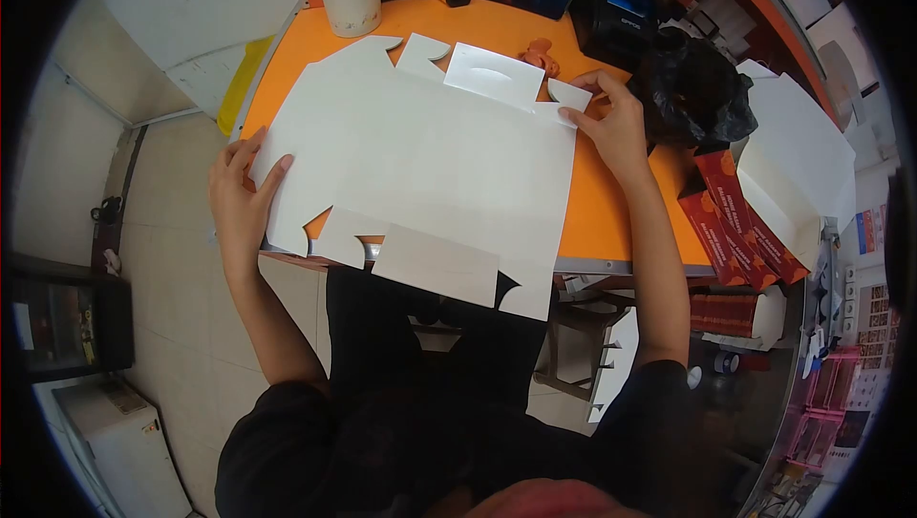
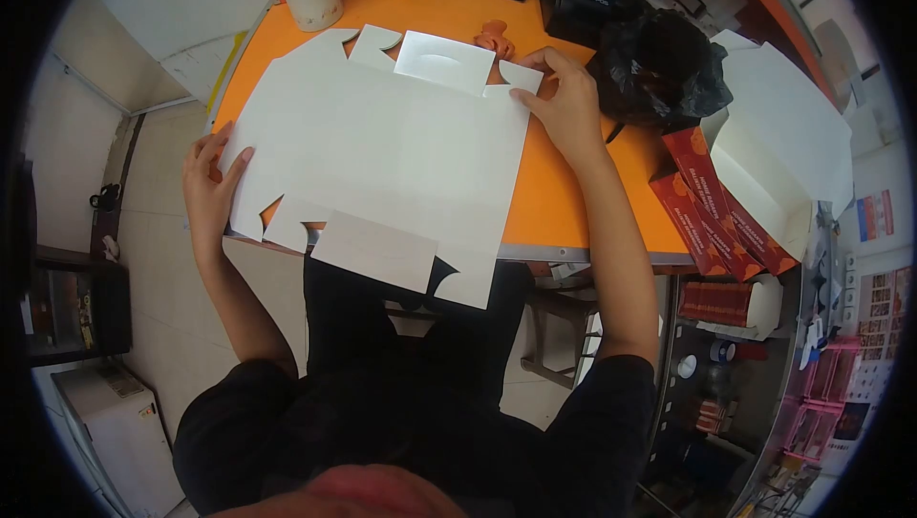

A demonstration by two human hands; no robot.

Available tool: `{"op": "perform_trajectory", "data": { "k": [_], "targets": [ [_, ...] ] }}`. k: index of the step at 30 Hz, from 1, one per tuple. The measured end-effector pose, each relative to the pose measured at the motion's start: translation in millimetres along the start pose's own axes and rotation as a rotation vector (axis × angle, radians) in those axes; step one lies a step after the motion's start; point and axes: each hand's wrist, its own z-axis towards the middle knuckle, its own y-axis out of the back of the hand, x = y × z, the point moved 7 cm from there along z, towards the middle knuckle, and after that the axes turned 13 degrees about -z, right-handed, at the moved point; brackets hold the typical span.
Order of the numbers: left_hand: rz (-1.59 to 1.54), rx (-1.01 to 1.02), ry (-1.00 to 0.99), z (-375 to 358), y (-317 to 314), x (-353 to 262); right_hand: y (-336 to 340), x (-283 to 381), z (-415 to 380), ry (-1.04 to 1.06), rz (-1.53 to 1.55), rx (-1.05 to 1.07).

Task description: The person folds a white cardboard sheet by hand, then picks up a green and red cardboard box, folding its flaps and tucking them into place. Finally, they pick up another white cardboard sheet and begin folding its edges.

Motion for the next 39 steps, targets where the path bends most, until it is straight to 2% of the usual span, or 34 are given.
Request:
{"op": "perform_trajectory", "data": {
  "k": [4, 10, 13, 22, 28, 34, 39],
  "targets": [
    [0.0, -0.001, -0.01, 0.4, 1.5, -2.3, -8.2, -13.5, -2.9, -0.202, 0.178, 0.08],
    [0.012, 0.002, -0.008, 0.0, 1.3, -2.4, -21.7, -26.4, -3.2, -0.174, 0.284, 0.103],
    [0.026, 0.001, -0.032, -1.5, 1.8, -3.5, -19.6, -16.8, -5.4, -0.178, 0.486, 0.073],
    [0.044, 0.021, 0.013, -3.4, 2.9, -3.9, -14.0, -7.4, -5.0, -0.115, 0.495, 0.005],
    [0.069, 0.011, -0.01, -4.4, 3.3, -1.9, -23.1, -14.1, -5.8, -0.198, 0.557, 0.049],
    [0.071, 0.016, -0.036, -5.2, 2.3, -1.8, -25.9, -12.7, -7.2, -0.221, 0.495, 0.063],
    [0.044, 0.016, -0.021, -5.9, 1.4, -1.2, -31.2, -18.7, -7.8, -0.284, 0.687, 0.112]
  ]
}}
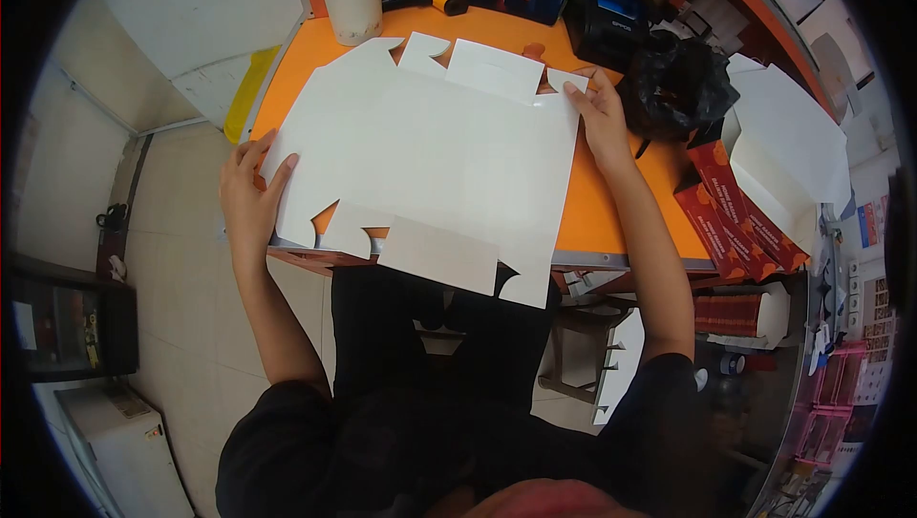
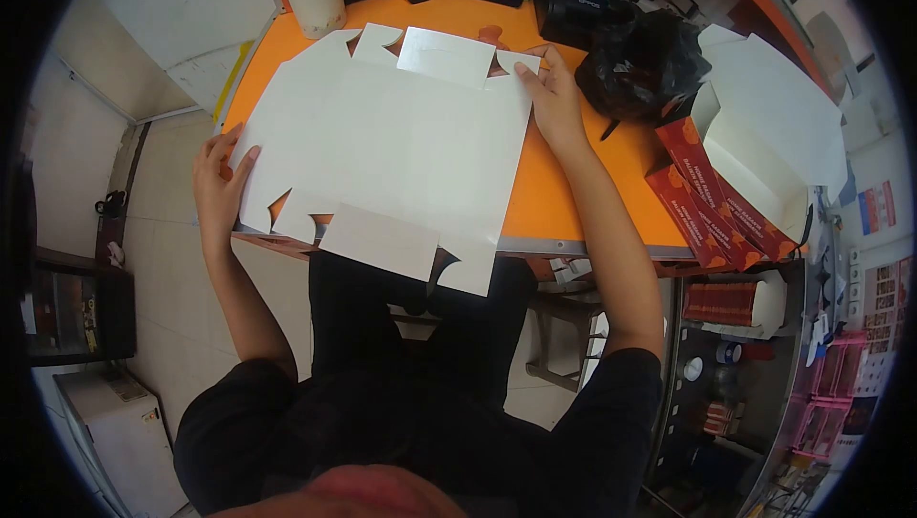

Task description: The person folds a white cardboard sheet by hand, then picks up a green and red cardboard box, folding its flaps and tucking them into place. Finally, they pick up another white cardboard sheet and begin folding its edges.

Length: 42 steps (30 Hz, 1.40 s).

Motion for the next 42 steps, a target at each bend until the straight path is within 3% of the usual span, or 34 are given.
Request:
{"op": "perform_trajectory", "data": {
  "k": [4, 10, 18, 31, 34, 37, 40, 42],
  "targets": [
    [-0.012, 0.007, 0.01, -0.4, -0.3, -4.1, -1.8, -10.8, 1.1, -0.15, 0.172, 0.033],
    [0.006, 0.012, -0.041, 3.6, -0.9, -8.9, -7.9, -7.2, -1.1, -0.1, -0.02, 0.124],
    [-0.064, 0.031, 0.025, 3.1, -2.1, -5.8, -10.0, -15.2, -1.8, -0.185, 0.031, 0.123],
    [-0.016, 0.017, -0.072, 2.9, -2.4, -3.2, -10.6, -10.6, -3.9, -0.213, 0.124, 0.08],
    [-0.034, 0.018, -0.077, 3.4, -2.2, -2.6, 0.5, 6.1, -1.2, 0.078, -0.233, -0.069],
    [-0.042, 0.028, -0.05, 3.2, -1.5, -4.1, 6.2, 15.8, -3.1, 0.12, -0.179, -0.135],
    [-0.025, 0.041, -0.018, 2.8, -1.1, -5.7, 1.3, 14.7, -2.1, 0.17, -0.345, -0.017],
    [-0.016, 0.041, -0.014, 2.7, -1.1, -6.1, 1.9, 13.9, -3.2, 0.134, -0.271, -0.006]
  ]
}}
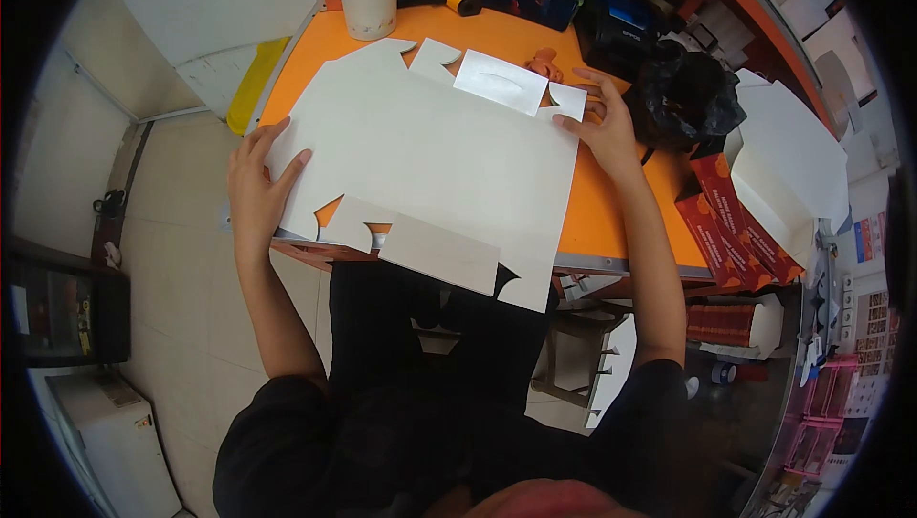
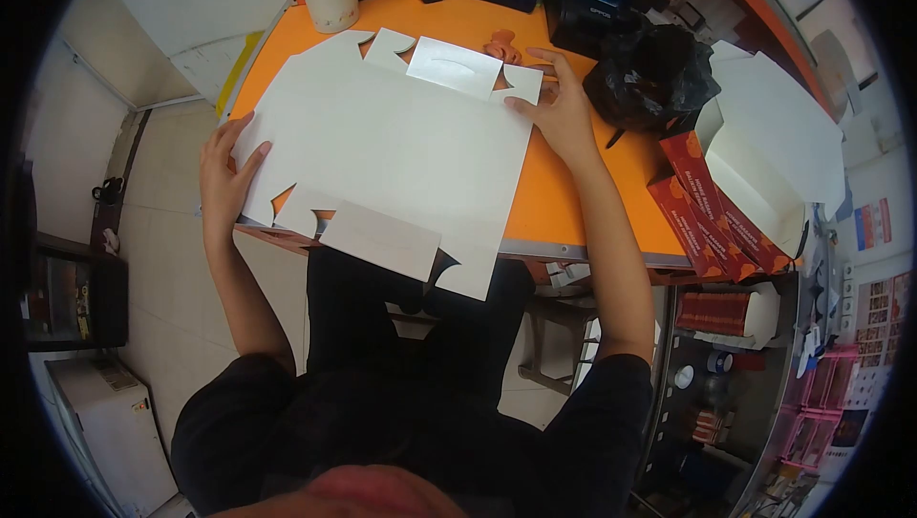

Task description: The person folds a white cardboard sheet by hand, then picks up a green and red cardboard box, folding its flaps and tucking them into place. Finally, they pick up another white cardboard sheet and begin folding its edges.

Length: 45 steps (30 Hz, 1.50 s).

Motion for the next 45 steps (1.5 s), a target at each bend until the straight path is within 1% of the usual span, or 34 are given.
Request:
{"op": "perform_trajectory", "data": {
  "k": [4, 7, 10, 13, 16, 19, 22, 25, 28, 31, 32, 35, 38, 44, 45],
  "targets": [
    [0.035, -0.004, -0.064, -0.1, -0.8, -0.8, 2.2, -0.3, -2.0, -0.036, 0.048, -0.016],
    [0.056, 0.021, -0.109, -0.9, -2.6, -1.6, 5.5, 7.0, -5.0, -0.012, -0.221, -0.014],
    [0.053, 0.057, -0.13, -1.1, -3.9, -3.7, 9.2, 12.0, -8.6, 0.068, -0.223, 0.019],
    [0.077, 0.069, -0.139, -0.6, -3.0, -2.5, 13.2, 6.5, -18.9, -0.142, -0.104, -0.026],
    [0.106, 0.085, -0.13, -0.9, -4.4, -0.9, 8.3, 1.3, -36.6, -0.302, 0.102, 0.017],
    [0.115, 0.085, -0.119, -1.7, -3.8, -1.5, 6.6, -1.1, -52.7, -0.448, 0.379, 0.01],
    [0.12, 0.087, -0.123, -2.0, -4.5, -1.1, 1.3, 11.0, -64.3, -0.661, 0.274, 0.119],
    [0.107, 0.094, -0.118, -2.7, -4.6, -1.8, -19.4, 11.6, -68.8, -0.66, 0.185, 0.39],
    [0.063, 0.104, -0.129, -2.1, -3.0, -0.2, -24.4, 6.6, -68.1, -0.681, 0.25, 0.449],
    [0.041, 0.121, -0.133, -4.1, -0.7, -0.8, -22.6, 9.2, -69.3, -0.765, 0.54, 0.439],
    [0.051, 0.124, -0.141, -5.0, -0.7, -1.8, -22.3, 7.9, -70.1, -0.812, 0.625, 0.382],
    [0.057, 0.146, -0.166, -5.8, -2.7, -2.7, -18.2, 16.4, -70.2, -0.804, 0.766, 0.314],
    [0.008, 0.149, -0.164, -5.4, -2.8, -3.9, -9.5, 26.7, -61.1, -0.685, 0.778, 0.232],
    [-0.194, 0.155, -0.094, -3.2, -0.3, 2.0, -2.4, 31.7, -45.8, -0.683, 0.819, 0.332],
    [-0.237, 0.16, -0.074, -2.6, 1.3, 2.5, -1.8, 34.8, -43.1, -0.672, 0.845, 0.304]
  ]
}}
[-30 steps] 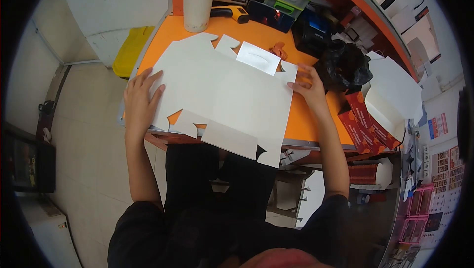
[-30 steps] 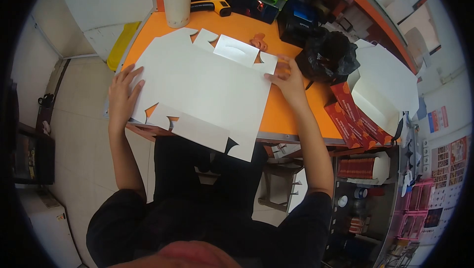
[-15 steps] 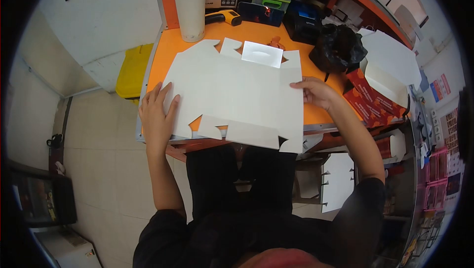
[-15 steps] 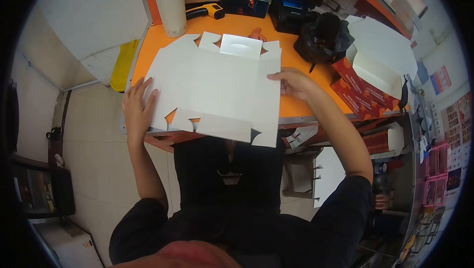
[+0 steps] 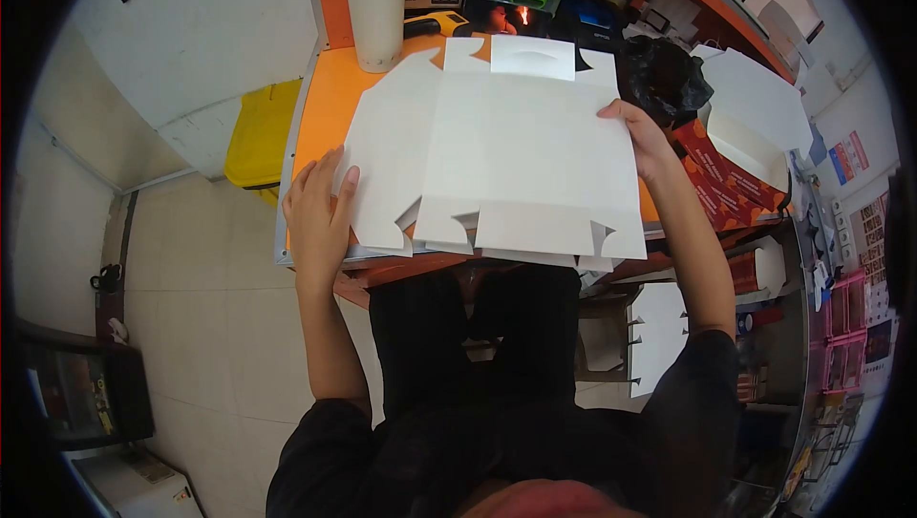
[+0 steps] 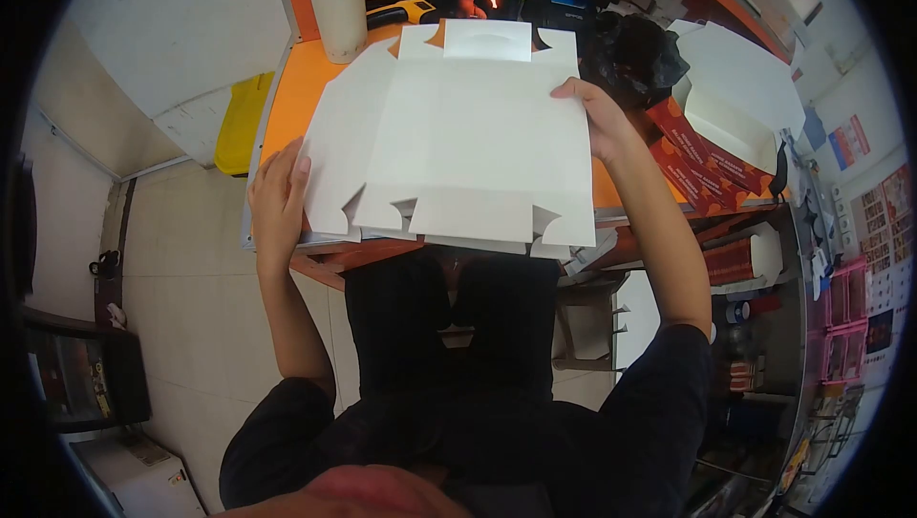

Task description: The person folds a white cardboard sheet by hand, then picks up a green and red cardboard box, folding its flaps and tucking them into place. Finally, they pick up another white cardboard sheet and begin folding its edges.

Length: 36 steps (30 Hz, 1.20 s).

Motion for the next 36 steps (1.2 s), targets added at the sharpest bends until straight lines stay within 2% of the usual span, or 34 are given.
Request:
{"op": "perform_trajectory", "data": {
  "k": [12, 14, 18, 20, 22, 24, 26, 28, 31, 33, 36],
  "targets": [
    [-0.108, -0.021, -0.025, 2.0, 3.9, 0.4, -10.7, 12.8, -21.9, 0.18, 0.021, -0.116],
    [-0.25, -0.118, -0.095, 1.2, 15.0, -9.5, -15.8, 12.2, -35.1, 0.247, 0.119, -0.077],
    [-0.618, -0.444, -0.298, -16.1, 40.7, -6.7, -80.2, 55.3, -93.5, 0.716, 0.121, -0.297],
    [-0.801, -0.584, -0.304, -29.3, 54.1, 10.8, -110.8, 66.0, -112.4, 0.905, 0.042, -0.396],
    [-0.875, -0.672, -0.394, -41.2, 71.7, 18.0, -137.8, 67.7, -113.4, 0.969, -0.345, -0.388],
    [-0.907, -0.72, -0.429, -51.7, 90.5, -3.8, -183.5, 55.1, -103.1, 0.73, -0.29, -0.217],
    [-1.235, -0.521, -0.419, -46.2, 98.1, -36.9, -230.5, 57.5, -112.9, 1.17, -0.35, -0.129],
    [-1.493, -0.347, -0.388, -51.3, 101.8, -50.5, -265.7, 45.8, -135.7, 1.505, -0.72, -0.411],
    [-1.774, -0.049, -0.365, -63.2, 105.3, -76.6, -301.1, 22.2, -144.7, 1.719, -0.957, -0.478],
    [-1.877, 0.108, -0.371, -71.1, 110.2, -93.4, -306.2, 21.4, -149.1, 1.787, -0.946, -0.533],
    [-1.895, 0.206, -0.426, -74.2, 132.6, -109.4, -305.4, 33.8, -155.7, 1.913, -0.97, -0.614]
  ]
}}
